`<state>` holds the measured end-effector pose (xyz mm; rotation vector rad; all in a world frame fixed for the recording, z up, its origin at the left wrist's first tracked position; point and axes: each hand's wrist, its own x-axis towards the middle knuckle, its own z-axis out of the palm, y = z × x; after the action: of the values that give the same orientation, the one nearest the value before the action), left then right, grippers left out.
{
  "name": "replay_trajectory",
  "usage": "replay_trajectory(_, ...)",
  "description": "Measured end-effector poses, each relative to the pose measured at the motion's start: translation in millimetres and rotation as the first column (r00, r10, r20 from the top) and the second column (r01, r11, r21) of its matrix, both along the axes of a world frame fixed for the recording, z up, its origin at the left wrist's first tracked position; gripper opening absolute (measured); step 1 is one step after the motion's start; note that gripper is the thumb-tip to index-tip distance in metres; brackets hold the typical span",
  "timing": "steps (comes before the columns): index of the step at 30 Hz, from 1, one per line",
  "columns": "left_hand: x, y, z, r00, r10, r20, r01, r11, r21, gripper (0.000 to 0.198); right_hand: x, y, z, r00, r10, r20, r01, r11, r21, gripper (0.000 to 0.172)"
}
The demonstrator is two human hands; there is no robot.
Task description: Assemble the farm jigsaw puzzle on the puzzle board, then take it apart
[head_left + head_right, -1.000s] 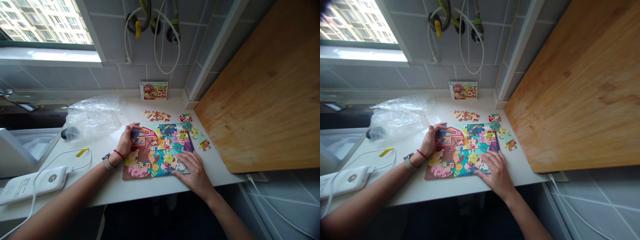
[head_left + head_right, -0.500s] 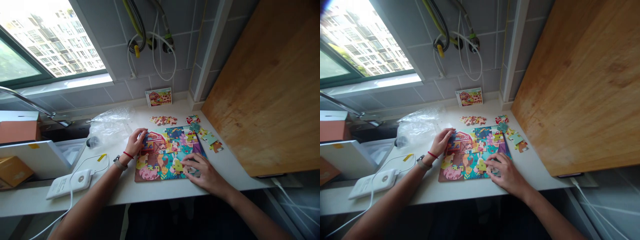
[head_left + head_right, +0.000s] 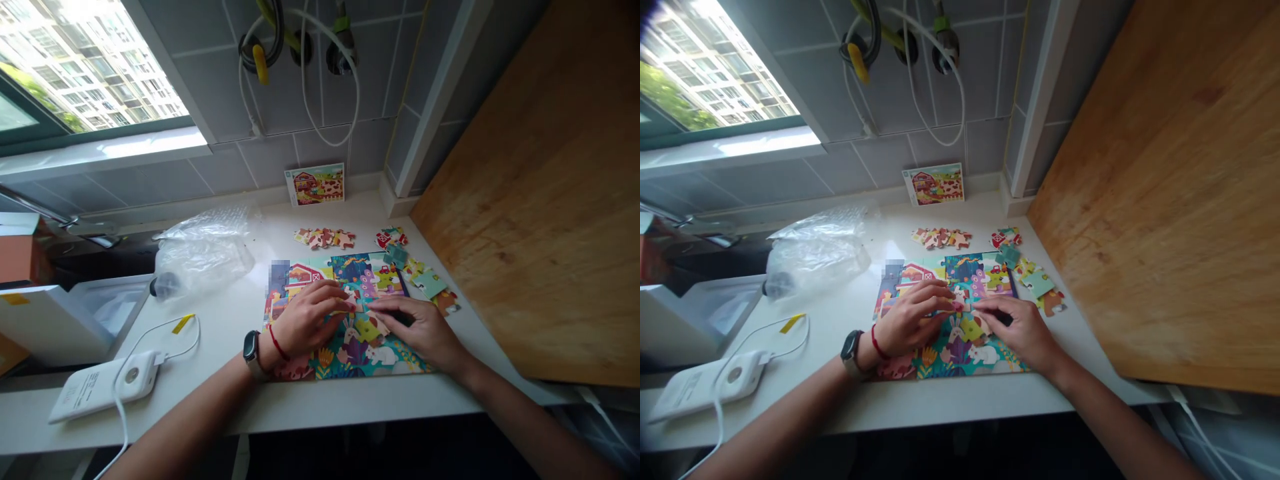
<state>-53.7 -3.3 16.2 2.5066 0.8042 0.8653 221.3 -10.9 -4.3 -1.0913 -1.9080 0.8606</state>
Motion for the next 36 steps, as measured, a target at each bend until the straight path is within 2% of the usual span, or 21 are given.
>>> replay_trajectory(4,-3,-6,-8.7,0.995,0.024,-0.095,-0.020,0.999,0.041,0.027,-1,13,-1.8,0.999,-0.047,-0.004,0.047,0.999,-0.012,0.023)
replay_trajectory(8,-4,-9,-11.2,0.986,0.008,-0.164,-0.001,0.999,0.045,0.027,-2,13,0.2,0.998,-0.063,-0.001,0.062,0.991,0.122,0.026)
replay_trajectory(13,-5,-10,-11.1,0.977,0.008,-0.215,-0.012,1.000,-0.017,0.026,-2,4,2.5,0.990,-0.122,0.067,0.103,0.967,0.234,0.018)
replay_trajectory(21,-5,-10,-10.2,0.955,-0.019,-0.295,0.002,0.998,-0.058,0.030,2,2,-0.1,0.977,-0.148,0.155,0.108,0.965,0.240,0.021)
replay_trajectory(24,-5,-10,-9.7,0.947,-0.053,-0.317,0.041,0.998,-0.045,0.035,4,2,4.2,0.976,-0.140,0.169,0.094,0.963,0.252,0.016)
replay_trajectory(26,-5,-10,-8.8,0.939,-0.081,-0.333,0.074,0.997,-0.034,0.041,8,2,10.5,0.965,-0.185,0.184,0.124,0.946,0.300,0.014)
replay_trajectory(29,-2,-11,-6.2,0.932,-0.125,-0.339,0.115,0.992,-0.050,0.043,22,5,21.4,0.919,-0.302,0.255,0.196,0.909,0.368,0.012)
replay_trajectory(31,1,-13,-4.0,0.932,-0.150,-0.331,0.135,0.988,-0.068,0.043,33,7,24.8,0.867,-0.370,0.334,0.240,0.897,0.371,0.019)
replay_trajectory(33,3,-16,-1.8,0.927,-0.176,-0.332,0.161,0.984,-0.075,0.045,45,10,22.1,0.804,-0.417,0.425,0.275,0.893,0.356,0.032)
replay_trajectory(36,7,-22,0.5,0.911,-0.233,-0.342,0.217,0.973,-0.084,0.050,57,14,8.8,0.723,-0.449,0.525,0.303,0.889,0.343,0.048)
